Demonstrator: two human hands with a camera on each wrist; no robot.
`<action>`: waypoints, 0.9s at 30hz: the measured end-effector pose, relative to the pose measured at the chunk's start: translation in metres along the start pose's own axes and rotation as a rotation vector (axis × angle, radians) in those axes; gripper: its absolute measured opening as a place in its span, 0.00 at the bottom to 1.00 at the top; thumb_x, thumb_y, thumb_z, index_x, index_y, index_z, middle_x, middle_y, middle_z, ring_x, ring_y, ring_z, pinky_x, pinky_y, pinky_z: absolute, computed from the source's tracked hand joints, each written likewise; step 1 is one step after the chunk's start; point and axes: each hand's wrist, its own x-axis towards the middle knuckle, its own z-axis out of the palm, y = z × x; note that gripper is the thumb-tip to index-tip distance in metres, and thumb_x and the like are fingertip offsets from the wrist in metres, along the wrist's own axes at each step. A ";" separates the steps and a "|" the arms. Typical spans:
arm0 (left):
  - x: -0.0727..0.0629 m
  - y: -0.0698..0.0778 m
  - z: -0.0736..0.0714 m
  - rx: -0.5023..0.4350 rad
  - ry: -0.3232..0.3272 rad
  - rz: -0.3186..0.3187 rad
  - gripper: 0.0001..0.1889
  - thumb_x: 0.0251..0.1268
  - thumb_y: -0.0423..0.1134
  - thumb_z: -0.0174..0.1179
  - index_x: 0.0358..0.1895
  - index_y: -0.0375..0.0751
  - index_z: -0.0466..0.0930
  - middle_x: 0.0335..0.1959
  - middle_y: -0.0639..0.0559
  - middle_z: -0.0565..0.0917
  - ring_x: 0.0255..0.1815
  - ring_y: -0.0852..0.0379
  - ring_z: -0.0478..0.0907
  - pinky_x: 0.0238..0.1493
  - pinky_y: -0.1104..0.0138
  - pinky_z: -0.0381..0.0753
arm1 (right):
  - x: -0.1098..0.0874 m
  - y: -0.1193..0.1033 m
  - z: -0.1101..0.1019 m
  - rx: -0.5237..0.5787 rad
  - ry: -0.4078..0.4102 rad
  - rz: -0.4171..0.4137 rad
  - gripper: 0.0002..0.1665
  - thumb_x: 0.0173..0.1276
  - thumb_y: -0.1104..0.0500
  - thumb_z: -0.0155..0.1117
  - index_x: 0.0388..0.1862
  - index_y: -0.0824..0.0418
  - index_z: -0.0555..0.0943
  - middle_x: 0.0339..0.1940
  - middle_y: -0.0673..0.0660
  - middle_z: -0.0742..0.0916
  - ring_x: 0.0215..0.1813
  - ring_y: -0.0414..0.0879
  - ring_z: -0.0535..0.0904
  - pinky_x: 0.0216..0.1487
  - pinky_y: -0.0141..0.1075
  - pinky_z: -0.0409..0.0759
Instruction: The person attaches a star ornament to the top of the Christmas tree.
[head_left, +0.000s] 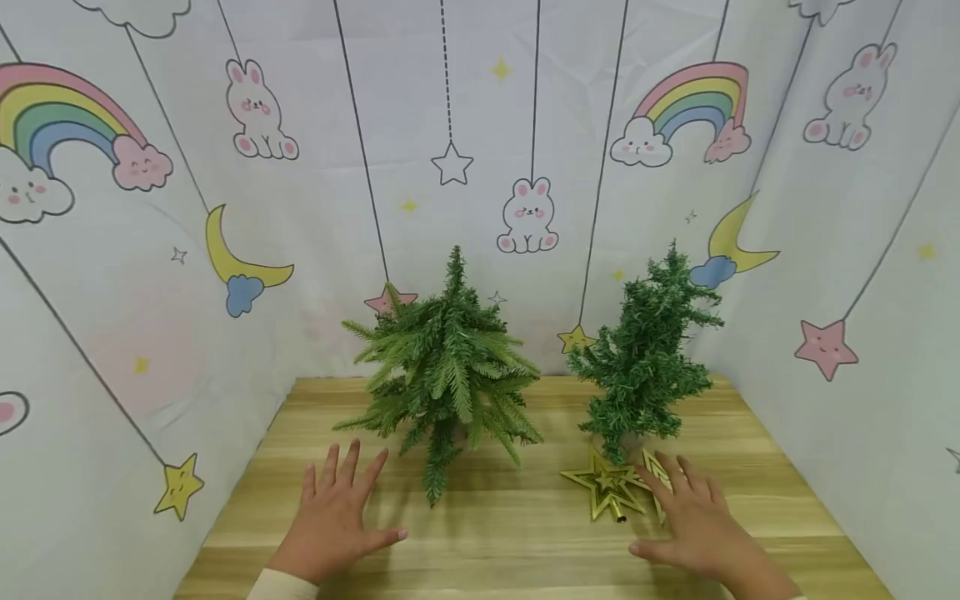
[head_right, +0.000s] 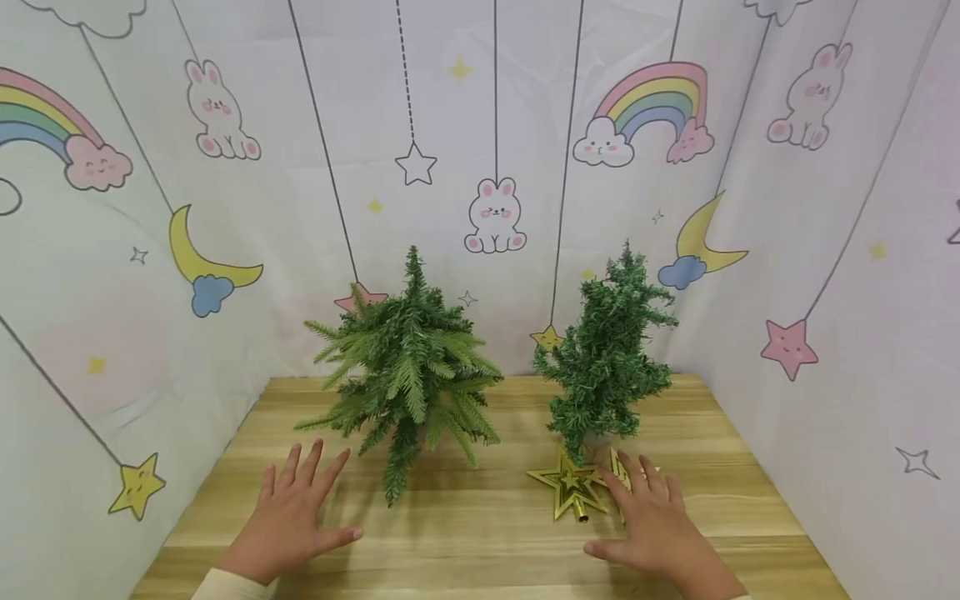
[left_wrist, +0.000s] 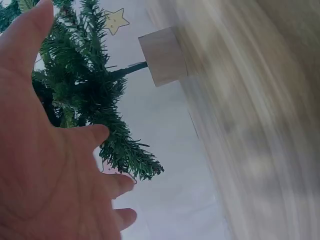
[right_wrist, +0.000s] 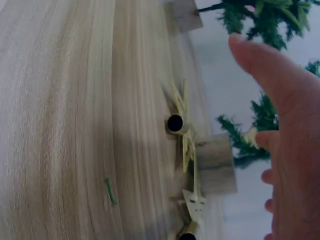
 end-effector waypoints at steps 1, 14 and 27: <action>0.001 0.000 0.001 -0.002 0.017 0.006 0.57 0.53 0.81 0.62 0.82 0.53 0.62 0.81 0.31 0.56 0.80 0.23 0.47 0.69 0.23 0.48 | 0.001 0.000 0.001 -0.002 0.012 -0.002 0.63 0.55 0.19 0.68 0.81 0.52 0.66 0.80 0.68 0.64 0.75 0.78 0.60 0.62 0.79 0.61; 0.058 0.018 -0.086 -0.467 0.530 0.186 0.04 0.73 0.37 0.65 0.39 0.44 0.89 0.29 0.60 0.85 0.28 0.64 0.79 0.29 0.66 0.81 | 0.027 -0.012 0.024 0.074 0.072 0.159 0.44 0.63 0.32 0.73 0.60 0.68 0.83 0.50 0.64 0.83 0.51 0.63 0.79 0.51 0.63 0.77; 0.182 0.066 -0.196 -0.850 0.389 0.166 0.16 0.77 0.51 0.61 0.60 0.49 0.83 0.54 0.54 0.84 0.49 0.54 0.81 0.49 0.60 0.82 | 0.035 -0.031 0.051 0.011 -0.052 0.268 0.48 0.60 0.24 0.69 0.59 0.64 0.85 0.55 0.68 0.85 0.56 0.70 0.79 0.49 0.70 0.75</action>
